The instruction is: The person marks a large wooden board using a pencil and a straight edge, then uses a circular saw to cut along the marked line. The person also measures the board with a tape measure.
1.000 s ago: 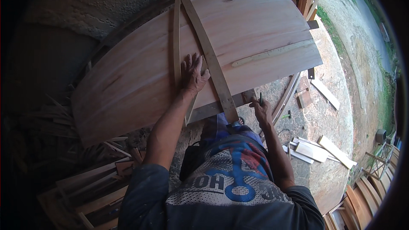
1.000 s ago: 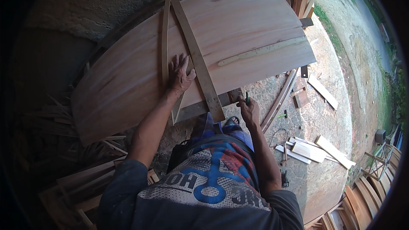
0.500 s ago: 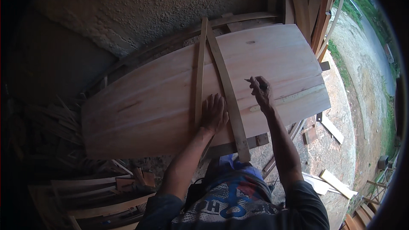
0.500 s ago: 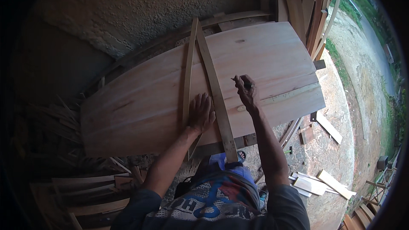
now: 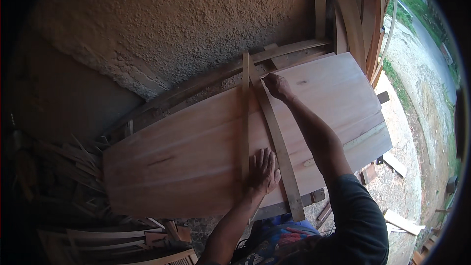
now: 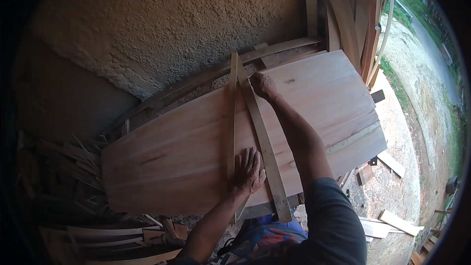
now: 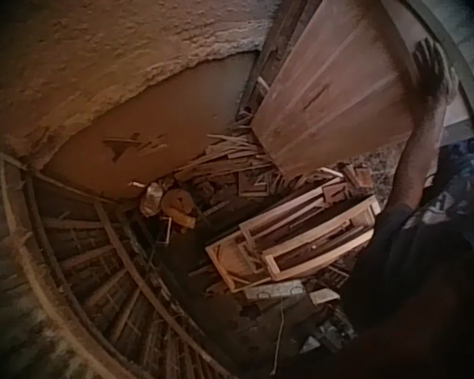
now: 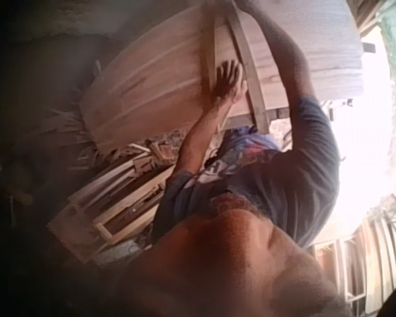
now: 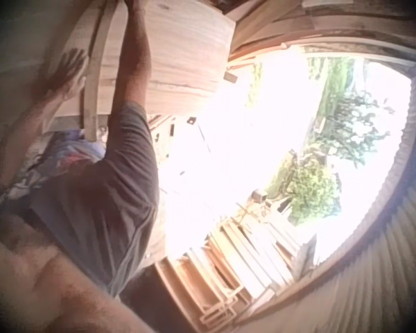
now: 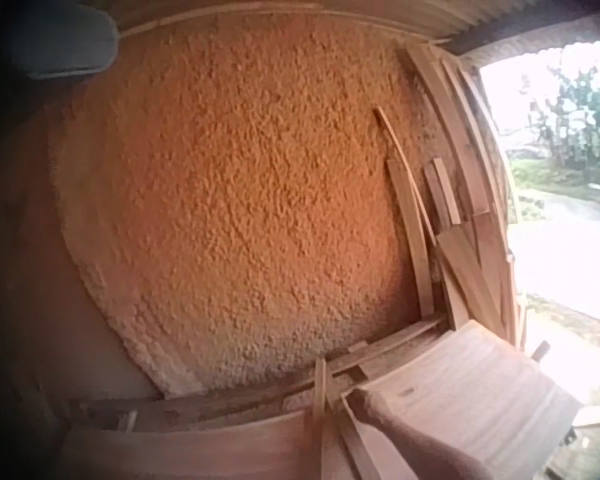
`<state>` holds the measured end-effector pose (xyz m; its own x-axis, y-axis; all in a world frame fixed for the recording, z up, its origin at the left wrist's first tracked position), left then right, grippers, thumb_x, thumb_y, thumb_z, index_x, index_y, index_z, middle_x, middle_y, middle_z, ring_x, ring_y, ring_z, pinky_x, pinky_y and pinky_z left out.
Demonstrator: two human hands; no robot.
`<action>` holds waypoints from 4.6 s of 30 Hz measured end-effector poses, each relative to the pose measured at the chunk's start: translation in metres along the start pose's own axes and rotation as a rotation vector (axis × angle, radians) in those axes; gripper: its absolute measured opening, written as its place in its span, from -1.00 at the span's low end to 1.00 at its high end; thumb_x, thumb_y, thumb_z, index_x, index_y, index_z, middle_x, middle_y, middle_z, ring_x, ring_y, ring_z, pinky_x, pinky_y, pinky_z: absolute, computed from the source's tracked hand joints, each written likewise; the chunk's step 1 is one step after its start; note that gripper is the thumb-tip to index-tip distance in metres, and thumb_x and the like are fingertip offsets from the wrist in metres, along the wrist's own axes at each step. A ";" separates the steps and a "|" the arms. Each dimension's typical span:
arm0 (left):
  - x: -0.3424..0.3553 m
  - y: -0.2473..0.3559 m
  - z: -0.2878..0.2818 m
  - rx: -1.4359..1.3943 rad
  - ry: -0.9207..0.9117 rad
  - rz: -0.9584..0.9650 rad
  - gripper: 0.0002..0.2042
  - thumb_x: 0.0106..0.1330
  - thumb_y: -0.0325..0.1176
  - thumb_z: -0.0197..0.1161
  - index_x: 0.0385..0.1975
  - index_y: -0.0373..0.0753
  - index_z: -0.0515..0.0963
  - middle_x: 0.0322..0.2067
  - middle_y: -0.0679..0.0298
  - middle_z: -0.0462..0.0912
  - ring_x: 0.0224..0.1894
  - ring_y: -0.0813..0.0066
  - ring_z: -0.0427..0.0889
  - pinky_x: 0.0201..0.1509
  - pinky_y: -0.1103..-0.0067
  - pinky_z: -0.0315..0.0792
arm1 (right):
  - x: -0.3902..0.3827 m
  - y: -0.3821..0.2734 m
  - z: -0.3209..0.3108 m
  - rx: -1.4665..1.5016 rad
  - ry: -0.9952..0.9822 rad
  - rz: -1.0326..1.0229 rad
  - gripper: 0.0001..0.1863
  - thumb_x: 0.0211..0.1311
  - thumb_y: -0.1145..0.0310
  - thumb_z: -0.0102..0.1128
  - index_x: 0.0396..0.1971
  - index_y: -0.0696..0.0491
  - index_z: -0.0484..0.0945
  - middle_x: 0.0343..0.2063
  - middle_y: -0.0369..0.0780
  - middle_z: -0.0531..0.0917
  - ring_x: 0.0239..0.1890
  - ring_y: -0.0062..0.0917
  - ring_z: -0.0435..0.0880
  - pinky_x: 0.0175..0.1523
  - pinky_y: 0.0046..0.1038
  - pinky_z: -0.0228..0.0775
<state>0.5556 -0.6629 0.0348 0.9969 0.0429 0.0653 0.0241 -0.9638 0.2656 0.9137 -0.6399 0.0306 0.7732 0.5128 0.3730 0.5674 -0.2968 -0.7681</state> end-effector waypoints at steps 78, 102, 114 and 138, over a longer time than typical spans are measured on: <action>0.118 0.139 0.086 0.044 0.105 0.047 -0.25 0.28 -0.14 0.10 0.44 -0.38 0.12 0.44 -0.19 0.12 0.50 -0.19 0.03 0.54 0.03 -0.12 | -0.374 0.120 -0.456 0.284 -0.464 0.288 -0.79 0.17 0.32 0.28 -0.39 0.19 0.65 -0.47 -0.20 0.68 -0.40 -0.52 0.70 -0.25 -0.43 0.51; 0.118 0.144 0.084 0.052 0.105 0.052 -0.26 0.24 -0.24 0.12 0.42 -0.42 0.13 0.42 -0.25 0.13 0.49 -0.23 0.03 0.56 0.06 -0.11 | -0.375 0.123 -0.456 0.216 -0.459 0.182 -0.76 0.23 0.26 0.23 -0.46 0.15 0.65 -0.51 -0.22 0.67 -0.42 -0.49 0.69 -0.28 -0.40 0.49; 0.118 0.145 0.083 0.027 0.088 0.042 -0.26 0.25 -0.21 0.09 0.42 -0.43 0.12 0.44 -0.23 0.11 0.51 -0.23 0.00 0.57 0.05 -0.15 | -0.376 0.126 -0.454 0.217 -0.446 0.199 -0.79 0.25 0.30 0.24 -0.45 0.14 0.63 -0.52 -0.24 0.68 -0.43 -0.55 0.70 -0.30 -0.46 0.51; 0.120 0.145 0.084 0.039 0.089 0.059 -0.27 0.24 -0.21 0.11 0.41 -0.43 0.13 0.43 -0.23 0.12 0.51 -0.24 0.00 0.56 0.03 -0.13 | -0.383 0.129 -0.454 0.388 -0.224 0.392 -0.66 0.35 0.17 0.17 -0.46 0.17 0.61 -0.52 -0.24 0.65 -0.43 -0.53 0.65 -0.27 -0.44 0.47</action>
<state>0.6846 -0.8196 0.0007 0.9862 0.0073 0.1653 -0.0298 -0.9748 0.2212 0.8192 -1.2404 0.0252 0.8015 0.5946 -0.0634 0.0738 -0.2036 -0.9763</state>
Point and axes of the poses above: each hand's wrist, its own x-axis towards the middle knuckle, its own z-axis out of the palm, y = z × x, the point moved 2 cm from there along x, towards the middle knuckle
